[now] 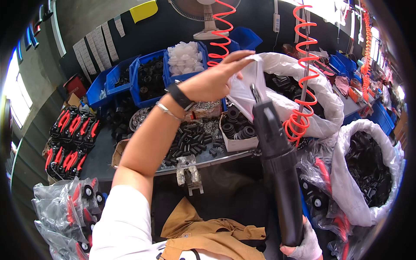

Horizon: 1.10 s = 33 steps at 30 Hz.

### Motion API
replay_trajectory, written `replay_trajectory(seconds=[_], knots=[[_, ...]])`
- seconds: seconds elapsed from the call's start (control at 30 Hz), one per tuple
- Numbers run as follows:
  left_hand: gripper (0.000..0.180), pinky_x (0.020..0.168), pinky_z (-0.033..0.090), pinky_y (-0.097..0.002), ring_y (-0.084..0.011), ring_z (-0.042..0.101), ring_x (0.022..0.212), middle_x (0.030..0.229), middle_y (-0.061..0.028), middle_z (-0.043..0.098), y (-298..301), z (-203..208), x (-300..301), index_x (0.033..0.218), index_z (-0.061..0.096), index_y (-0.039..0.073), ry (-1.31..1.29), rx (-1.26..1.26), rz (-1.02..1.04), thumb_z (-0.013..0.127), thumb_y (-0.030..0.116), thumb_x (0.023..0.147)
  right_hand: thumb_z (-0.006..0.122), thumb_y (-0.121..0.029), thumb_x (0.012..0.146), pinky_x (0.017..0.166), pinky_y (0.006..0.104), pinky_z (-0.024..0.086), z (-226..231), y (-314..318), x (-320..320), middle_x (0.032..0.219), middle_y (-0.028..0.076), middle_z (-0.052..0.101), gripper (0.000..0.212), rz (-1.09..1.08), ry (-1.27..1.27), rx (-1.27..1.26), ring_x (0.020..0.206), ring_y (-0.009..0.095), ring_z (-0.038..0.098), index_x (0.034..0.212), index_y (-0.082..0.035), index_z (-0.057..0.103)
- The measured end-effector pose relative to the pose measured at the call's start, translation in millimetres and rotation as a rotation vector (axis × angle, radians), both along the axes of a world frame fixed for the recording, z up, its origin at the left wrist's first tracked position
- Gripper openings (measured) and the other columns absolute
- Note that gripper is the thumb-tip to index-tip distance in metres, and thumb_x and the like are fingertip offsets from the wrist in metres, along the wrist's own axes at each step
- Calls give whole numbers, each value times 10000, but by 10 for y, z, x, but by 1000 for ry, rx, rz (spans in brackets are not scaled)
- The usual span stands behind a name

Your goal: The person assembles a mechanical structural assembly using a pneumatic power tool and a hand crimper, joining tubular parts, springs, washers, plastic fittings, and screws.

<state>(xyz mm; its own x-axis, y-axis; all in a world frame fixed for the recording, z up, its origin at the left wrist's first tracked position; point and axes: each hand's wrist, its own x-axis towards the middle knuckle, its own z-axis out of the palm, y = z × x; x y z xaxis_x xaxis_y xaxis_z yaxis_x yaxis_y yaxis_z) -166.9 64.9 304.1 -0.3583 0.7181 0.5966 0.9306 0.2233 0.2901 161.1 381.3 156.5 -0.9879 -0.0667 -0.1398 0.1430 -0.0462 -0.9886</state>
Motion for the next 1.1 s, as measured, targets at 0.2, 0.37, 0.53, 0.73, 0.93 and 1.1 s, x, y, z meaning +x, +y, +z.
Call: replay_trajectory(seconds=[0.2, 0.37, 0.53, 0.73, 0.93, 1.1], knots=[[238, 648, 528, -402, -280, 633, 915, 1015, -120, 625, 1148, -931, 2131, 1048, 578, 23, 614, -320, 164, 544, 122, 833, 904, -281, 562, 830, 328, 519, -11, -17, 58, 1065, 75, 611, 914, 49, -24, 105, 978, 167, 602, 1310, -10, 454], [457, 978, 413, -412, -357, 518, 1180, 1236, -153, 572, 1164, -1552, 2050, 1223, 584, 94, 631, 414, -205, 635, 236, 792, 865, -199, 604, 737, 408, 572, -540, 107, -26, 926, 222, 649, 664, -171, -73, -205, 894, 326, 662, 1115, 81, 548], [336, 908, 377, -420, -316, 489, 1024, 1089, -124, 499, 711, -1538, 1152, 969, 581, 104, 273, 728, 544, 742, 115, 675, 872, -204, 591, 605, 414, 589, -393, -183, -43, 818, 255, 643, 632, 125, 102, -626, 718, 365, 679, 1024, 124, 549], [115, 696, 431, -406, -388, 503, 752, 817, -218, 502, 762, -1910, 878, 920, 475, -12, -675, 760, 413, 532, 26, 829, 815, -248, 678, 473, 358, 570, 20, -779, -802, 904, 166, 593, 625, 28, 375, -694, 631, 282, 650, 1072, 106, 484], [100, 583, 452, -388, -346, 504, 643, 769, -134, 459, 602, -2063, 2458, 813, 477, 19, -403, 488, -95, 571, -13, 803, 703, -322, 849, 470, 275, 518, -146, -735, -948, 957, 107, 530, 563, 80, 473, -689, 662, 157, 583, 1252, -3, 472], [161, 594, 472, -411, -330, 548, 695, 774, -129, 516, -80, -2308, 2550, 784, 486, 42, -244, 216, -83, 644, 66, 761, 690, -320, 860, 486, 264, 504, -239, -893, -938, 956, 97, 527, 551, 130, 398, -608, 662, 149, 570, 1260, -9, 473]])
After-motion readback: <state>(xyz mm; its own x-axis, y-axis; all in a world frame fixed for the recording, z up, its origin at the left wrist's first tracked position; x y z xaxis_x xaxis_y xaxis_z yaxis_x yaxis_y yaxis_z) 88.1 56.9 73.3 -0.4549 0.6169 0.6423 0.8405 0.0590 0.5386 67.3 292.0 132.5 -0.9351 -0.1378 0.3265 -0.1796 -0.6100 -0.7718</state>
